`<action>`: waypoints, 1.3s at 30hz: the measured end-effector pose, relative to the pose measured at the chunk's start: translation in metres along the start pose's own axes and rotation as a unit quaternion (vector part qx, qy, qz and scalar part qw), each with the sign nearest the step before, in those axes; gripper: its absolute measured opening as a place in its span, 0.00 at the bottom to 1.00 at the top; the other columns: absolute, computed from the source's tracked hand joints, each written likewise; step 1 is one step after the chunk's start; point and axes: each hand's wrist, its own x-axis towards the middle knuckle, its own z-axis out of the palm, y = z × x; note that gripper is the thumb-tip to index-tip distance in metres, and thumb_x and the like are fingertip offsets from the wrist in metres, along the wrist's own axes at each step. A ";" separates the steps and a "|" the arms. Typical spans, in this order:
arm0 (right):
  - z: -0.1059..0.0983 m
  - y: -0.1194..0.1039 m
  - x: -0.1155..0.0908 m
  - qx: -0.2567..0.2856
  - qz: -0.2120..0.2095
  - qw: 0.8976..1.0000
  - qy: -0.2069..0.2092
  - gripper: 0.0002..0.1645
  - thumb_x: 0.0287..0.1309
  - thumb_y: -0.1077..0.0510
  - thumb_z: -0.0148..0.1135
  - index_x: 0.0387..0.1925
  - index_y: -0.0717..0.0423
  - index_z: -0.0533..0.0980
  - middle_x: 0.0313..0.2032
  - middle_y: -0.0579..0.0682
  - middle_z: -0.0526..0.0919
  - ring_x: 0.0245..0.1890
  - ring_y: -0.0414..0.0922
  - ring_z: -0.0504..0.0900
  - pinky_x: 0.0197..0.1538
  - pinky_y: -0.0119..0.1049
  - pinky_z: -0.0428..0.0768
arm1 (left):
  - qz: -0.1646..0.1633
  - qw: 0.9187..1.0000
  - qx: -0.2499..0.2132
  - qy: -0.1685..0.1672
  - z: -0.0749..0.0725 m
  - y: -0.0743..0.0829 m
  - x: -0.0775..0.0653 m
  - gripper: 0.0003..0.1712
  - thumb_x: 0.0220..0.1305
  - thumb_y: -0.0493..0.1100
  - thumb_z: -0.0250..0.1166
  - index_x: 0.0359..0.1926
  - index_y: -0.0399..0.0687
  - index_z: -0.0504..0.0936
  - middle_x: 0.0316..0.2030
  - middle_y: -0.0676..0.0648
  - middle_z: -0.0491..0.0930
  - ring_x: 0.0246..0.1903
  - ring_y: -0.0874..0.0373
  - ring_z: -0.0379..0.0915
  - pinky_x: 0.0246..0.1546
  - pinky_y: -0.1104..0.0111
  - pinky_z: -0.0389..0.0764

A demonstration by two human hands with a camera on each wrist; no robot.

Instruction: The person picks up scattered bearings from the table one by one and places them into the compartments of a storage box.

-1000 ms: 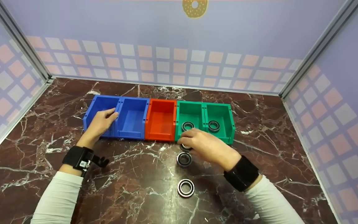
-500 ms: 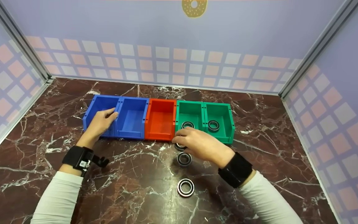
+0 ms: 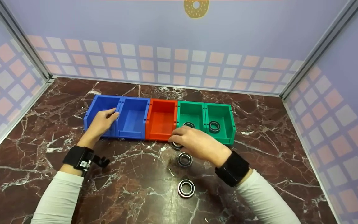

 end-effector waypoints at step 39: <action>-0.008 0.008 0.046 -0.008 -0.020 1.000 -0.011 0.26 0.53 0.65 0.73 0.55 0.52 0.79 0.55 0.53 0.81 0.58 0.49 0.78 0.61 0.41 0.79 | 0.021 1.000 0.003 0.010 -0.001 0.000 -0.002 0.31 0.76 0.48 0.51 0.72 0.36 0.63 0.70 0.36 0.66 0.72 0.44 0.60 0.73 0.54 0.64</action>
